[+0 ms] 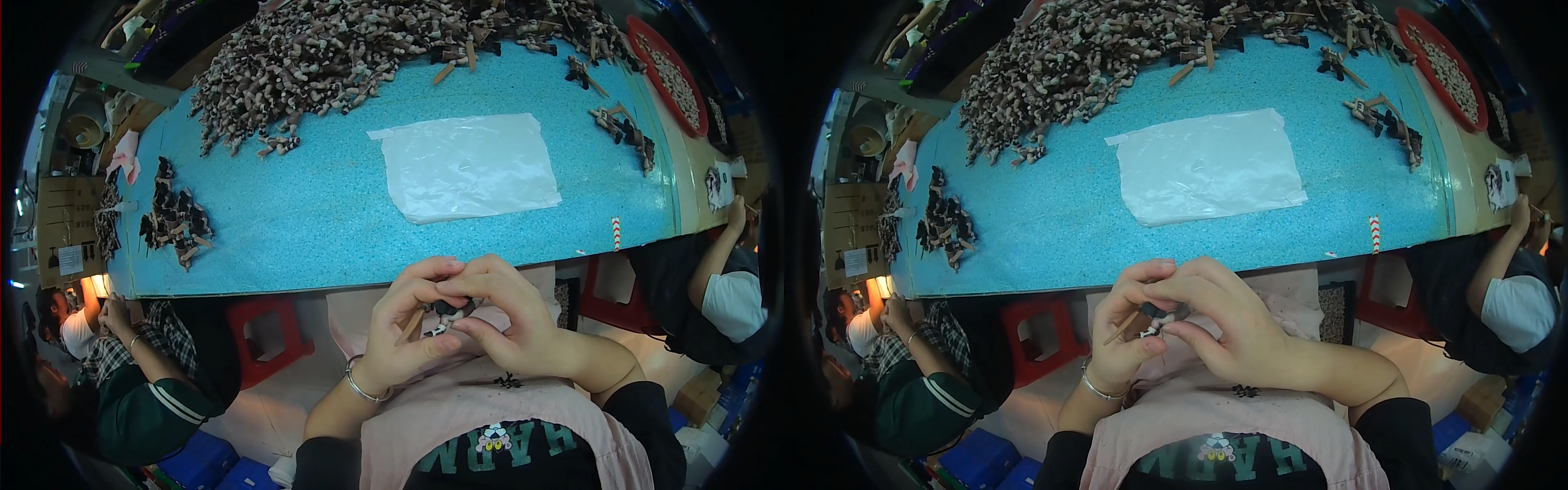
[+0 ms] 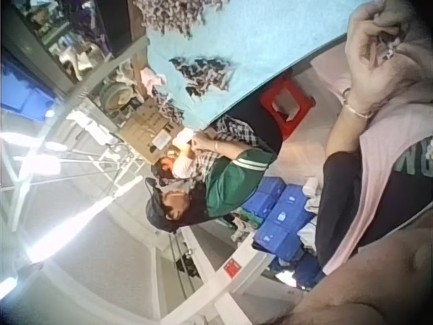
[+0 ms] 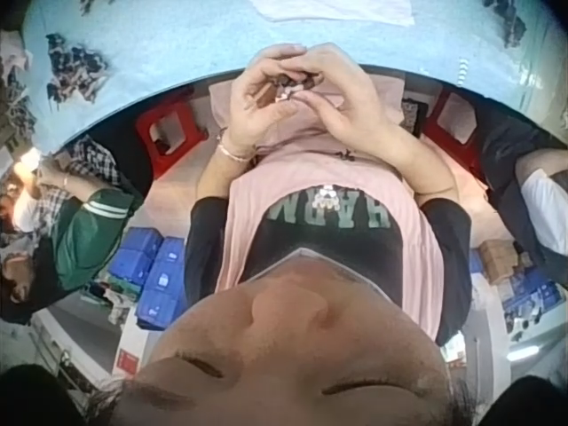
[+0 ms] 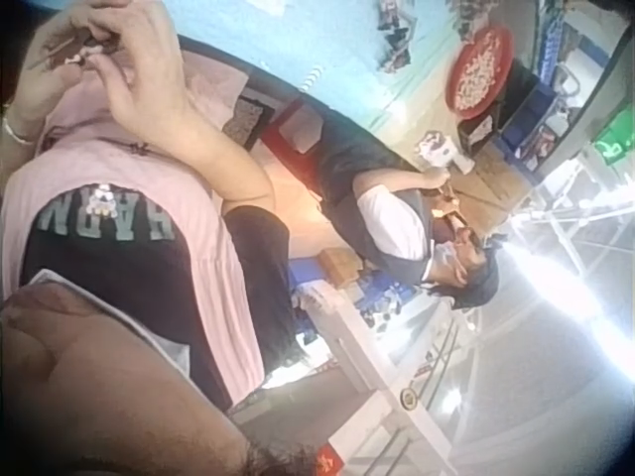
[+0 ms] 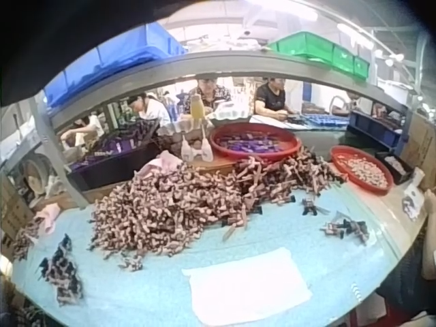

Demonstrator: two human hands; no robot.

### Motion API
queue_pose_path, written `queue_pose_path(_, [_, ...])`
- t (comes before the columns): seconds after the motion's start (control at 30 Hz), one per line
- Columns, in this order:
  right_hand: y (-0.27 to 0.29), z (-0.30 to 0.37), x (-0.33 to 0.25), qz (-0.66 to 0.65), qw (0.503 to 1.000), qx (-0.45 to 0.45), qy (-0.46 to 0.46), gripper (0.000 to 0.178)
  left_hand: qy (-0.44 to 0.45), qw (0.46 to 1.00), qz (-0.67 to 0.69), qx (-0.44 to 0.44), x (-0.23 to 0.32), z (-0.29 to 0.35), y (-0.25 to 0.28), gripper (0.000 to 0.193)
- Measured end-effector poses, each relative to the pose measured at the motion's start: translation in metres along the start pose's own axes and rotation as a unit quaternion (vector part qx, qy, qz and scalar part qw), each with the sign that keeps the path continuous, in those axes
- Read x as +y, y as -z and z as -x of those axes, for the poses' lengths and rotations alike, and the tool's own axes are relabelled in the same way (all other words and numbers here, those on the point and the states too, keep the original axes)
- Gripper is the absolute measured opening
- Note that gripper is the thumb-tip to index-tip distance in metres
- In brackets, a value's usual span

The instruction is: The person assembles toy figurines by attaching limbs and accessories by hand, lines them up on the table, applies glue to each figurine using a bottle, and attaches head pieces to them.

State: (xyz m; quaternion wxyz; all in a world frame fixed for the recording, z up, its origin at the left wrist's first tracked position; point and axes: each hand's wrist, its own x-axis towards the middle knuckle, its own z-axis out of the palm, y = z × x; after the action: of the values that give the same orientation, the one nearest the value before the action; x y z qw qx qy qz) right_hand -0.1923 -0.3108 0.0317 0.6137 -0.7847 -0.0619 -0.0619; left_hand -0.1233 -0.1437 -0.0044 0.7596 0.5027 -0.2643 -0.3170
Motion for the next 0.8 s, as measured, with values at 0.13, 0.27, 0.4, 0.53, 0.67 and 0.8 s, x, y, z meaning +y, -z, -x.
queue_pose_path(0.13, [-0.005, -0.003, 0.002, -0.010, 1.000, 0.017, 0.015, 0.039, -0.011, 1.000, -0.003, 0.008, -0.001, 0.001, 0.004, 0.039])
queue_pose_path(0.27, [-0.012, -0.005, 0.003, -0.001, 1.000, 0.012, 0.019, 0.036, 0.026, 0.998, 0.029, 0.040, 0.006, 0.007, 0.004, 0.036])
queue_pose_path(0.4, [-0.022, -0.016, 0.009, -0.012, 1.000, -0.014, 0.011, 0.040, -0.011, 0.998, 0.030, 0.056, 0.005, 0.011, 0.016, 0.033])
queue_pose_path(0.53, [-0.057, -0.036, 0.005, 0.021, 0.999, 0.033, 0.017, 0.046, -0.087, 0.959, -0.259, 0.080, 0.041, 0.025, 0.072, 0.041])
queue_pose_path(0.67, [-0.071, -0.058, 0.012, -0.076, 0.993, -0.074, -0.047, 0.041, -0.139, 0.887, -0.274, 0.346, 0.078, 0.058, 0.136, 0.030])
queue_pose_path(0.8, [-0.066, -0.119, -0.008, 0.061, 0.984, -0.161, 0.039, 0.021, -0.174, 0.813, -0.315, 0.458, 0.099, 0.084, 0.193, 0.028])
